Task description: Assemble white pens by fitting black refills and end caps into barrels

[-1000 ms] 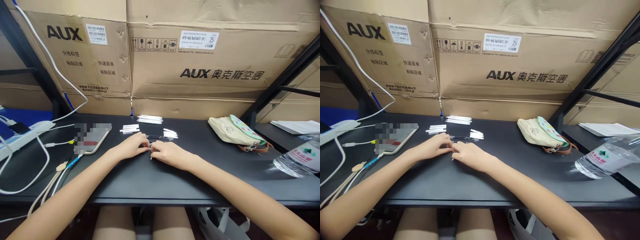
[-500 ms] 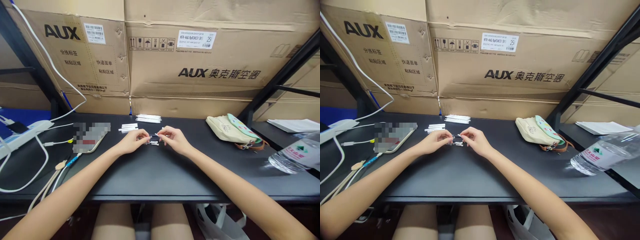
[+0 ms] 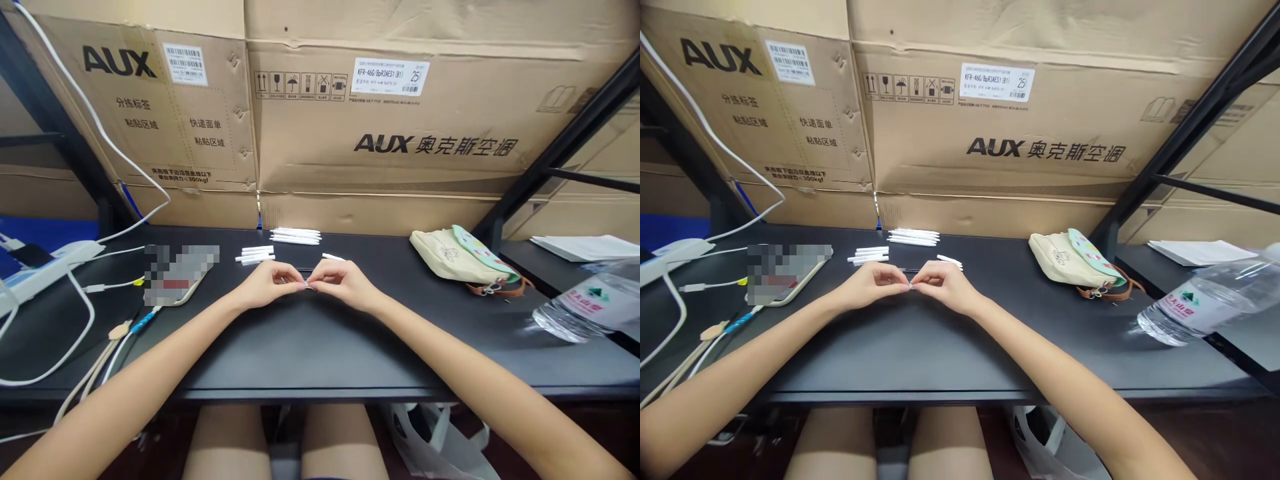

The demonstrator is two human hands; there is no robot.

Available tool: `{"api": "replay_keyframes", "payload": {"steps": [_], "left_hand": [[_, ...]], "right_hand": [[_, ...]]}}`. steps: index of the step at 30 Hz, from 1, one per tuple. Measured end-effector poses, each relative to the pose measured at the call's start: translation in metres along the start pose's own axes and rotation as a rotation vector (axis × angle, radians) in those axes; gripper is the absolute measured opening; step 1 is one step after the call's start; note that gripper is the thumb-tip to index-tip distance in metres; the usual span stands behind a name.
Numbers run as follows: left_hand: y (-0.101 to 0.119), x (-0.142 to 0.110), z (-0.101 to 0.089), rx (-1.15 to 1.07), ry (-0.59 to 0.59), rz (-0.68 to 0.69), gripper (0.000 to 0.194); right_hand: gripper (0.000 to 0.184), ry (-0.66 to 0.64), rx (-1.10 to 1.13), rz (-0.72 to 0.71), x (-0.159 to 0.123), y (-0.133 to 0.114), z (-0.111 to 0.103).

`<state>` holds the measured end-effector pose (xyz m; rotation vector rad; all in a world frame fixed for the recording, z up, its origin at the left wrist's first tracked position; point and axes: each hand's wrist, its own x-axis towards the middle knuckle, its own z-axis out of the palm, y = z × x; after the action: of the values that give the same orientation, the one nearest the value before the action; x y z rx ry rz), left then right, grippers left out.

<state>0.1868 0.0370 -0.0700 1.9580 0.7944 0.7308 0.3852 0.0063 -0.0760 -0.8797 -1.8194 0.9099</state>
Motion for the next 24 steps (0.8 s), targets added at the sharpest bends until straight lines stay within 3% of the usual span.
{"api": "replay_keyframes", "payload": {"steps": [4,6,11,15,18,21,24], "left_hand": [[0.004,0.0,0.006,-0.191,0.091,-0.087,0.024],[0.005,0.0,0.007,-0.266,0.139,-0.137,0.026],[0.004,0.0,0.012,-0.378,0.143,-0.21,0.029],[0.005,0.0,0.013,-0.382,0.116,-0.181,0.029],[0.004,0.001,0.0,-0.088,0.152,-0.044,0.023],[-0.003,0.002,-0.023,0.469,0.319,0.143,0.014],[-0.015,0.003,-0.044,0.811,0.347,0.098,0.017]], "right_hand": [[0.023,0.237,0.226,0.088,-0.001,0.0,0.014],[0.025,0.289,0.281,0.115,-0.001,0.0,0.019],[0.021,0.25,0.205,0.059,-0.002,0.001,0.022],[0.017,0.253,0.13,-0.015,-0.003,0.001,0.022],[0.018,0.362,0.148,0.004,-0.001,0.003,0.02],[0.022,0.468,0.162,0.057,0.001,0.005,0.015],[0.026,0.51,0.202,0.094,0.003,0.007,0.013]]}}
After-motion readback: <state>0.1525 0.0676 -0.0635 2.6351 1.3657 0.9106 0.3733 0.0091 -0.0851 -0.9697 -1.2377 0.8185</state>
